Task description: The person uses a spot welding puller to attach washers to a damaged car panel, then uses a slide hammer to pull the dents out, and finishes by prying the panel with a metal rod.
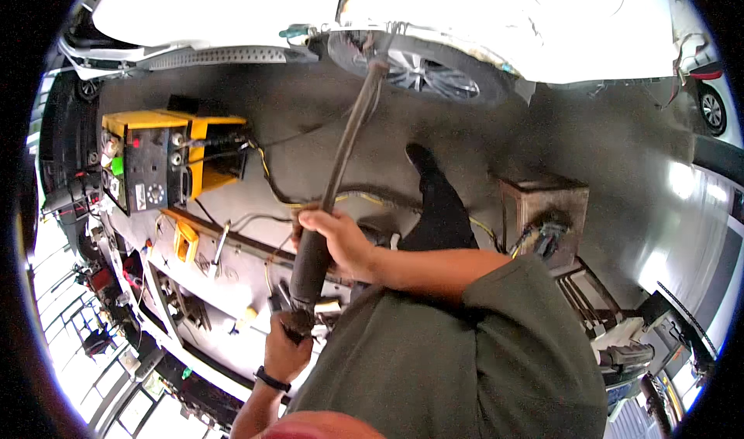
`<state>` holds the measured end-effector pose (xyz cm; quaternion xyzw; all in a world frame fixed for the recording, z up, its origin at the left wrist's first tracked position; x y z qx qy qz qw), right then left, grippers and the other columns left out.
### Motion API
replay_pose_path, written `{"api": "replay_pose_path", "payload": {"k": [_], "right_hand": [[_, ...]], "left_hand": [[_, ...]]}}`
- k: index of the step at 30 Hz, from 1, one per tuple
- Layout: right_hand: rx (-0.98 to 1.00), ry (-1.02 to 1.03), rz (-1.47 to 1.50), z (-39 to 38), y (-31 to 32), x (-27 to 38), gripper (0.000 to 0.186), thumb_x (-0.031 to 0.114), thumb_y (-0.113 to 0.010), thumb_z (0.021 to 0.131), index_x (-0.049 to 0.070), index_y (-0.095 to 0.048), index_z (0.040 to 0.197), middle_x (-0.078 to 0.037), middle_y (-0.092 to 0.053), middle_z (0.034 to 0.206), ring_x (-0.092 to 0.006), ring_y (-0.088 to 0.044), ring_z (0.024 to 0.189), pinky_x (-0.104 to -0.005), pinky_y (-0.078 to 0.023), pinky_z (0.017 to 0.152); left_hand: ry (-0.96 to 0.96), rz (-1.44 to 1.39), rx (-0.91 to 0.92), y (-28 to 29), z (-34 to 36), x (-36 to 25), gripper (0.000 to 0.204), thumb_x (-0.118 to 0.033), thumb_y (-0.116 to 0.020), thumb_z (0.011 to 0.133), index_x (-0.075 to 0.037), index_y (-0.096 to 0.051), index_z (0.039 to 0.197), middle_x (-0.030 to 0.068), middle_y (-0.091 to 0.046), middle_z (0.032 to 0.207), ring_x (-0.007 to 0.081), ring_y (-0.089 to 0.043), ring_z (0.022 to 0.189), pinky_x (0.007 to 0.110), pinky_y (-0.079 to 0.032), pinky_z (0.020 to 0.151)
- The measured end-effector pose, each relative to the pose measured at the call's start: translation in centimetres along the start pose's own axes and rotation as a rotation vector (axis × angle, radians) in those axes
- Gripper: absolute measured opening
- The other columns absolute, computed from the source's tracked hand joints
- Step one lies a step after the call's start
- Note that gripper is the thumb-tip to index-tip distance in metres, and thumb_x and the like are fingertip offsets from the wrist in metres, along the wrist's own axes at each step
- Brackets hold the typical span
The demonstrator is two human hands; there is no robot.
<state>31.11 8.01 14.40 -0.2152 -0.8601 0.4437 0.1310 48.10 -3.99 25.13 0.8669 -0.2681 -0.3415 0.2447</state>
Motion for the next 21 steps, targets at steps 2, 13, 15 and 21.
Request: {"api": "replay_pose_path", "payload": {"k": [2, 13, 15, 21], "right_hand": [[0.006, 0.006, 0.001, 0.5, -0.1, 0.0, 0.026, 0.02, -0.066, 0.093, 0.005, -0.061, 0.114, -0.008, -0.061, 0.1, -0.0234, -0.065, 0.094, -0.0398, -0.055, 0.086], [-0.002, 0.156, -0.142, 3.7, 2.6, 1.4, 0.024, 0.024, -0.07, 0.095, 0.004, -0.066, 0.108, -0.008, -0.064, 0.101, -0.0219, -0.063, 0.098, -0.0387, -0.05, 0.089], [-0.006, 0.2, -0.143, 3.1, 2.9, 1.9, 0.023, 0.025, -0.067, 0.097, 0.004, -0.067, 0.106, -0.007, -0.066, 0.1, -0.021, -0.063, 0.098, -0.0379, -0.05, 0.089], [0.102, 0.444, -0.599, -0.1, 3.6, 4.9, 0.043, 0.033, -0.052, 0.107, 0.002, -0.062, 0.079, -0.01, -0.07, 0.095, -0.0235, -0.064, 0.109, -0.0391, -0.045, 0.102]], "left_hand": [[0.007, -0.014, -0.004, -0.2, 0.2, 1.2, 0.046, -0.008, -0.069, 0.081, 0.0, -0.047, 0.12, 0.0241, -0.069, 0.098, 0.0428, -0.07, 0.09, 0.047, -0.055, 0.078], [-0.159, -0.184, 0.117, -4.8, 9.9, 8.6, 0.054, -0.01, -0.074, 0.081, 0.002, -0.045, 0.125, 0.0216, -0.07, 0.1, 0.0363, -0.072, 0.093, 0.042, -0.056, 0.08], [-0.181, -0.205, 0.139, -6.2, 12.4, 10.5, 0.052, -0.008, -0.074, 0.082, 0.002, -0.045, 0.124, 0.0196, -0.07, 0.102, 0.0324, -0.072, 0.094, 0.04, -0.056, 0.082], [-0.296, 0.062, 0.087, -6.0, 20.9, 8.8, 0.058, -0.011, -0.082, 0.079, -0.003, -0.047, 0.124, 0.0215, -0.07, 0.107, 0.0379, -0.071, 0.1, 0.043, -0.057, 0.085]]}}
Point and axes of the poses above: each hand's wrist, its own z-axis towards the middle knuckle, its own y-axis out of the back of the hand, x = y × z, the point moved 6 cm from there along z, towards the middle knuckle
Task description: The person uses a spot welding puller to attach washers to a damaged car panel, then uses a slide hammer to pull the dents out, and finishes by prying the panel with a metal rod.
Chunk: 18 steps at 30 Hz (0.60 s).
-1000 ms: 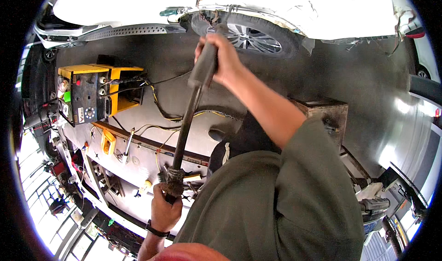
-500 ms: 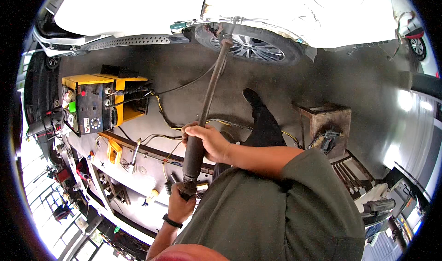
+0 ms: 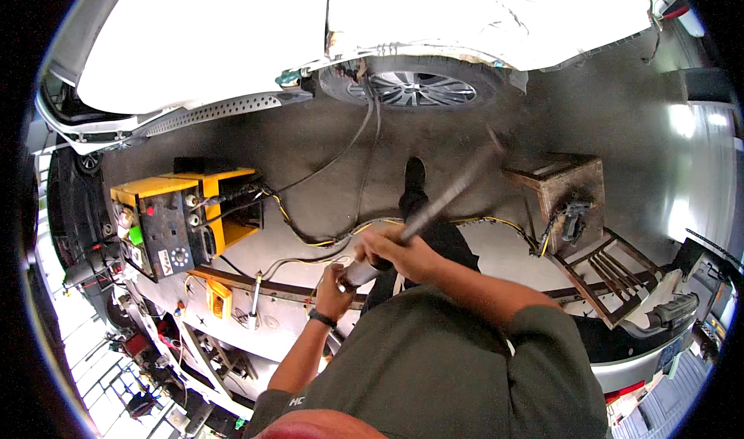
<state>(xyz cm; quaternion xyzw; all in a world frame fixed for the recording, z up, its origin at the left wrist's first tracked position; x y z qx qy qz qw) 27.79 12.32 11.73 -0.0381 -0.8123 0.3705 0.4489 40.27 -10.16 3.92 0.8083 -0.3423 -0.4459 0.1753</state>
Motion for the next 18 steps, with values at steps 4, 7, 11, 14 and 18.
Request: {"api": "replay_pose_path", "payload": {"k": [4, 7, 11, 14, 18], "right_hand": [[-0.161, 0.059, -0.101, 0.1, 3.6, 1.1, 0.045, 0.032, -0.051, 0.108, 0.003, -0.057, 0.074, -0.011, -0.069, 0.093, -0.0256, -0.064, 0.104, -0.0416, -0.045, 0.1], [-0.572, 0.082, 0.013, -0.2, 9.4, 1.5, 0.042, 0.032, -0.052, 0.107, 0.003, -0.057, 0.077, -0.008, -0.065, 0.088, -0.0192, -0.059, 0.091, -0.0364, -0.045, 0.09], [-0.889, 0.17, -0.11, -0.3, 16.8, 3.9, 0.037, 0.036, -0.058, 0.105, 0.004, -0.062, 0.087, -0.001, -0.058, 0.086, -0.0128, -0.051, 0.084, -0.0309, -0.042, 0.082], [-1.071, 0.188, -0.143, -1.4, 21.1, 4.6, 0.038, 0.04, -0.06, 0.105, 0.005, -0.063, 0.09, 0.001, -0.056, 0.087, -0.0119, -0.048, 0.085, -0.03, -0.042, 0.08], [-1.263, 0.196, -0.111, -4.8, 25.5, 3.7, 0.04, 0.046, -0.065, 0.101, 0.007, -0.061, 0.089, 0.001, -0.055, 0.087, -0.0122, -0.047, 0.086, -0.0313, -0.04, 0.084]], "left_hand": [[-0.206, 0.07, 0.125, 0.2, 8.3, -0.9, 0.052, -0.015, -0.073, 0.086, -0.001, -0.05, 0.131, 0.0217, -0.069, 0.116, 0.0397, -0.068, 0.106, 0.045, -0.055, 0.092], [-0.148, 0.004, 0.216, 2.4, 13.2, -4.0, 0.041, -0.012, -0.068, 0.09, 0.001, -0.056, 0.127, 0.0194, -0.069, 0.119, 0.0308, -0.069, 0.106, 0.04, -0.055, 0.093], [-0.034, -0.121, 0.167, 8.6, 17.1, -7.7, 0.03, -0.005, -0.06, 0.095, 0.004, -0.057, 0.123, 0.0122, -0.072, 0.105, 0.0186, -0.071, 0.095, 0.031, -0.057, 0.084], [-0.03, -0.078, 0.16, 12.6, 19.9, -8.0, 0.027, -0.006, -0.058, 0.096, 0.001, -0.058, 0.122, 0.0114, -0.071, 0.107, 0.0185, -0.07, 0.098, 0.031, -0.055, 0.088], [-0.072, -0.019, 0.203, 16.1, 24.3, -10.3, 0.027, -0.006, -0.058, 0.097, 0.001, -0.058, 0.122, 0.0116, -0.071, 0.107, 0.0183, -0.069, 0.099, 0.031, -0.054, 0.09]]}}
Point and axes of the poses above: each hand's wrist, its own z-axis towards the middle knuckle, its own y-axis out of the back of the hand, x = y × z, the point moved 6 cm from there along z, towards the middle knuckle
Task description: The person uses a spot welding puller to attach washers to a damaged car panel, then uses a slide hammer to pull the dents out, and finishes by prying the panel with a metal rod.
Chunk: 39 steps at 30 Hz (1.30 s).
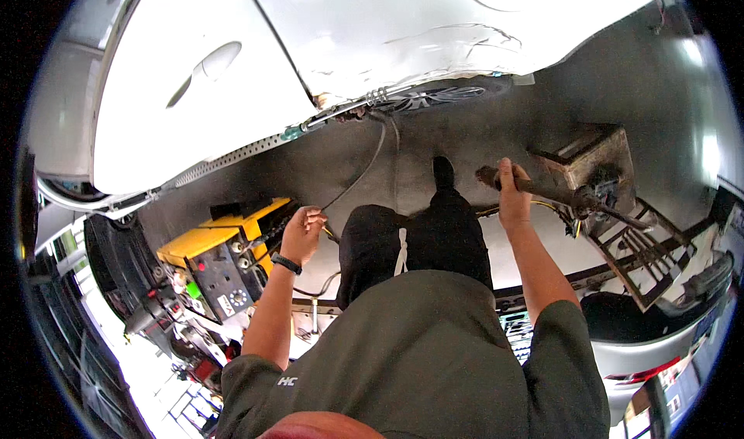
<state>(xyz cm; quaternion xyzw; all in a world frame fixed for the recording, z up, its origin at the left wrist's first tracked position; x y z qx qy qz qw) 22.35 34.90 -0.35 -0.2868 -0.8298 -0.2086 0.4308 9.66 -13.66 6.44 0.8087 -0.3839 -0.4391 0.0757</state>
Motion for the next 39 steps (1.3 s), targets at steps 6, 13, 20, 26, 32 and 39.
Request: {"api": "replay_pose_path", "payload": {"k": [6, 13, 20, 26, 32, 39], "right_hand": [[-0.149, -0.073, -0.125, -3.4, 1.8, -2.6, 0.039, 0.045, -0.065, 0.101, 0.008, -0.061, 0.089, 0.001, -0.054, 0.086, -0.0116, -0.047, 0.085, -0.0328, -0.04, 0.082], [-0.252, 0.014, -0.129, -12.8, -3.2, -8.5, 0.043, 0.044, -0.063, 0.102, 0.005, -0.061, 0.084, 0.002, -0.055, 0.076, -0.0132, -0.047, 0.073, -0.0344, -0.043, 0.066], [-0.218, -0.069, -0.443, -19.0, -10.5, -14.1, 0.047, 0.044, -0.06, 0.101, 0.003, -0.064, 0.08, -0.009, -0.063, 0.071, -0.0178, -0.058, 0.069, -0.0366, -0.049, 0.068], [-0.267, -0.298, -0.24, -16.6, -14.2, -25.4, 0.046, 0.043, -0.062, 0.1, 0.001, -0.063, 0.084, -0.008, -0.065, 0.073, -0.0183, -0.059, 0.069, -0.0361, -0.049, 0.068], [-0.518, -0.515, 0.013, -7.0, -14.0, -40.6, 0.047, 0.05, -0.069, 0.094, 0.003, -0.071, 0.095, -0.005, -0.071, 0.087, -0.0177, -0.065, 0.087, -0.0365, -0.05, 0.082], [-0.359, -0.725, 0.119, 8.6, -15.4, -52.2, 0.058, 0.052, -0.069, 0.093, 0.001, -0.067, 0.12, -0.012, -0.072, 0.108, -0.0256, -0.067, 0.104, -0.0399, -0.05, 0.09]], "left_hand": [[-0.034, 0.039, 0.107, 4.7, 7.0, -2.0, 0.027, -0.009, -0.056, 0.101, 0.004, -0.054, 0.125, 0.0152, -0.068, 0.112, 0.0227, -0.067, 0.102, 0.035, -0.055, 0.092], [-0.19, 0.076, 0.395, 4.9, 15.9, -2.7, 0.035, -0.021, -0.061, 0.104, 0.004, -0.056, 0.128, 0.0159, -0.069, 0.112, 0.0252, -0.068, 0.103, 0.039, -0.056, 0.091], [-0.28, 0.267, 0.537, 7.6, 16.2, -4.5, 0.029, -0.015, -0.06, 0.101, 0.004, -0.059, 0.123, 0.0176, -0.072, 0.113, 0.0234, -0.071, 0.104, 0.035, -0.055, 0.092], [-0.181, 0.427, 0.631, 8.6, 19.1, 4.5, 0.025, -0.008, -0.056, 0.101, 0.003, -0.058, 0.123, 0.0158, -0.072, 0.106, 0.0218, -0.07, 0.098, 0.036, -0.056, 0.091], [-0.177, 0.731, 0.777, 3.6, 16.2, 12.9, 0.021, -0.004, -0.056, 0.096, -0.002, -0.06, 0.116, 0.012, -0.075, 0.098, 0.0212, -0.073, 0.09, 0.035, -0.058, 0.084], [0.123, 0.936, 0.899, -1.2, 10.9, 18.7, 0.017, -0.017, -0.058, 0.097, -0.005, -0.065, 0.107, 0.0105, -0.074, 0.091, 0.0265, -0.073, 0.089, 0.04, -0.056, 0.082]]}}
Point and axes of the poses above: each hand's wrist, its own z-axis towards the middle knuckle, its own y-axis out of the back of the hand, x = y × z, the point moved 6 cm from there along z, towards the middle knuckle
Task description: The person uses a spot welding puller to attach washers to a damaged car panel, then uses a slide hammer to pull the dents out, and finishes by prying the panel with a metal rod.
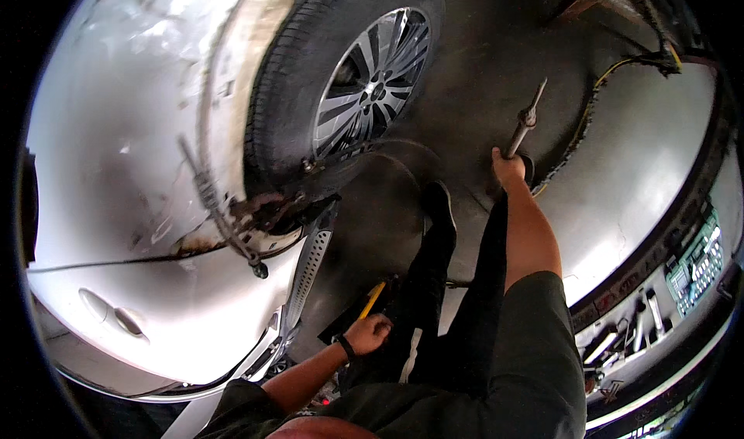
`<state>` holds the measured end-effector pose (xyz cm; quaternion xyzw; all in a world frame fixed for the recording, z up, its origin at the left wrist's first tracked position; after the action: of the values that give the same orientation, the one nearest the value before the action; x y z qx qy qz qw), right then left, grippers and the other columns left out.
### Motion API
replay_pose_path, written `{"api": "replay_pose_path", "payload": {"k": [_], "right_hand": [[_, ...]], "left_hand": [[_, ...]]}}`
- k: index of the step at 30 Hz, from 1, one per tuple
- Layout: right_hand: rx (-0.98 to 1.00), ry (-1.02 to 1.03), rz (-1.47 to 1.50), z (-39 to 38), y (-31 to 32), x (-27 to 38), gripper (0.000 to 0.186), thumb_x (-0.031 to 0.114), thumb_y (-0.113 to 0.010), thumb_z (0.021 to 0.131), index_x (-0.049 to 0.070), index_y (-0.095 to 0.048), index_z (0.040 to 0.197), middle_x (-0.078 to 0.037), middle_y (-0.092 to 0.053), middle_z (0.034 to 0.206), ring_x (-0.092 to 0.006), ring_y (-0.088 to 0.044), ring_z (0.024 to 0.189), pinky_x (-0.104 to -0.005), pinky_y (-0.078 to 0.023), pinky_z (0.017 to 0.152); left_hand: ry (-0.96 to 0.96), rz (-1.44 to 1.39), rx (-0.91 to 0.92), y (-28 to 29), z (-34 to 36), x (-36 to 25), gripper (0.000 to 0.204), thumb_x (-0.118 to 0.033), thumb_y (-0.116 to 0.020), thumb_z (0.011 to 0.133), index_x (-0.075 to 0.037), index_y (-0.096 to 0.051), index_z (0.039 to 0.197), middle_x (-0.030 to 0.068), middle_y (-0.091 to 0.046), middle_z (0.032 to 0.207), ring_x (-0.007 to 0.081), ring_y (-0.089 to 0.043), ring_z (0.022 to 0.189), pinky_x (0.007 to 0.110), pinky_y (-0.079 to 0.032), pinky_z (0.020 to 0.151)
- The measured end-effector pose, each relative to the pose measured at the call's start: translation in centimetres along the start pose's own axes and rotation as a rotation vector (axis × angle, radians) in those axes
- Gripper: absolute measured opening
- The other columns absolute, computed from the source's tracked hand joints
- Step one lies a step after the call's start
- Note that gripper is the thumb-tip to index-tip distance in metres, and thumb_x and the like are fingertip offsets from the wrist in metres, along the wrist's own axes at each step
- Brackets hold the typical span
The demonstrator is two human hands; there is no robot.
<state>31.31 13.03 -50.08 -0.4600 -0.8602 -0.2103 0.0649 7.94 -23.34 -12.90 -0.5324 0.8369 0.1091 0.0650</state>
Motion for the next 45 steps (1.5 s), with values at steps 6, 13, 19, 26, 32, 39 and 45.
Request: {"api": "replay_pose_path", "payload": {"k": [6, 13, 19, 26, 32, 39, 45], "right_hand": [[-0.056, -0.175, -0.218, 13.1, -0.4, -0.8, 0.062, 0.058, -0.062, 0.094, 0.002, -0.068, 0.12, -0.014, -0.071, 0.112, -0.0301, -0.067, 0.104, -0.0423, -0.05, 0.091], [0.049, -0.106, -0.14, 17.9, -1.9, -0.4, 0.063, 0.05, -0.063, 0.095, -0.003, -0.064, 0.129, -0.019, -0.069, 0.12, -0.0346, -0.066, 0.107, -0.0462, -0.05, 0.093], [0.069, -0.06, 0.081, 18.4, -0.5, -3.1, 0.053, 0.036, -0.06, 0.098, -0.002, -0.061, 0.134, -0.014, -0.068, 0.117, -0.0299, -0.063, 0.104, -0.044, -0.047, 0.093], [0.467, 0.086, 0.434, 1.7, -5.0, -0.1, 0.032, 0.022, -0.059, 0.1, 0.001, -0.062, 0.125, -0.007, -0.067, 0.102, -0.018, -0.062, 0.09, -0.0347, -0.05, 0.083], [0.894, 0.344, 0.805, -25.9, -5.0, 17.4, 0.037, 0.022, -0.058, 0.104, -0.001, -0.055, 0.134, -0.012, -0.067, 0.112, -0.021, -0.065, 0.107, -0.0346, -0.053, 0.096], [0.859, 0.827, 0.865, -45.1, -10.1, 29.5, 0.029, 0.012, -0.057, 0.104, -0.001, -0.058, 0.13, -0.009, -0.067, 0.111, -0.0195, -0.066, 0.101, -0.0352, -0.054, 0.093], [0.56, 0.559, 0.759, -48.5, -12.7, 25.6, 0.03, 0.013, -0.056, 0.101, -0.002, -0.059, 0.127, -0.008, -0.064, 0.104, -0.0174, -0.061, 0.092, -0.0311, -0.05, 0.088]], "left_hand": [[0.157, -0.08, 0.067, -4.5, 2.6, 0.1, 0.026, -0.023, -0.057, 0.096, -0.006, -0.067, 0.113, 0.0152, -0.072, 0.102, 0.0314, -0.071, 0.095, 0.042, -0.055, 0.086], [0.184, -0.06, -0.029, -3.1, 5.1, -3.2, 0.026, -0.018, -0.056, 0.096, -0.006, -0.067, 0.117, 0.0152, -0.071, 0.107, 0.0282, -0.07, 0.103, 0.04, -0.054, 0.089], [0.267, -0.136, -0.195, 0.9, 3.7, -1.1, 0.02, -0.01, -0.051, 0.101, -0.003, -0.063, 0.115, 0.0106, -0.069, 0.093, 0.0175, -0.069, 0.083, 0.032, -0.056, 0.076], [0.209, -0.501, -0.422, 6.8, -2.6, 5.4, 0.022, -0.017, -0.054, 0.104, -0.008, -0.057, 0.124, 0.0081, -0.068, 0.093, 0.0156, -0.065, 0.072, 0.029, -0.053, 0.064], [-0.021, -1.188, -0.688, 17.8, -6.1, 7.8, 0.039, -0.026, -0.058, 0.099, -0.015, -0.053, 0.136, 0.0108, -0.064, 0.125, 0.0227, -0.064, 0.092, 0.036, -0.054, 0.075], [-0.546, -1.647, -0.192, 21.5, -7.3, 1.7, 0.04, -0.03, -0.058, 0.098, -0.009, -0.062, 0.131, 0.0118, -0.064, 0.133, 0.0242, -0.062, 0.109, 0.039, -0.052, 0.092], [-0.702, -1.826, 0.053, 21.4, -3.6, 4.8, 0.034, -0.029, -0.058, 0.102, -0.006, -0.063, 0.126, 0.0114, -0.07, 0.119, 0.0221, -0.065, 0.1, 0.038, -0.052, 0.088]]}}
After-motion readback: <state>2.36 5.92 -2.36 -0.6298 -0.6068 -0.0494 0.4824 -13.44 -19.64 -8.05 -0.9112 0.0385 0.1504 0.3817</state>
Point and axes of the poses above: each hand's wrist, its own z-axis towards the middle knuckle, its own y-axis out of the back of the hand, x = y × z, the point moved 6 cm from there along z, towards the middle knuckle
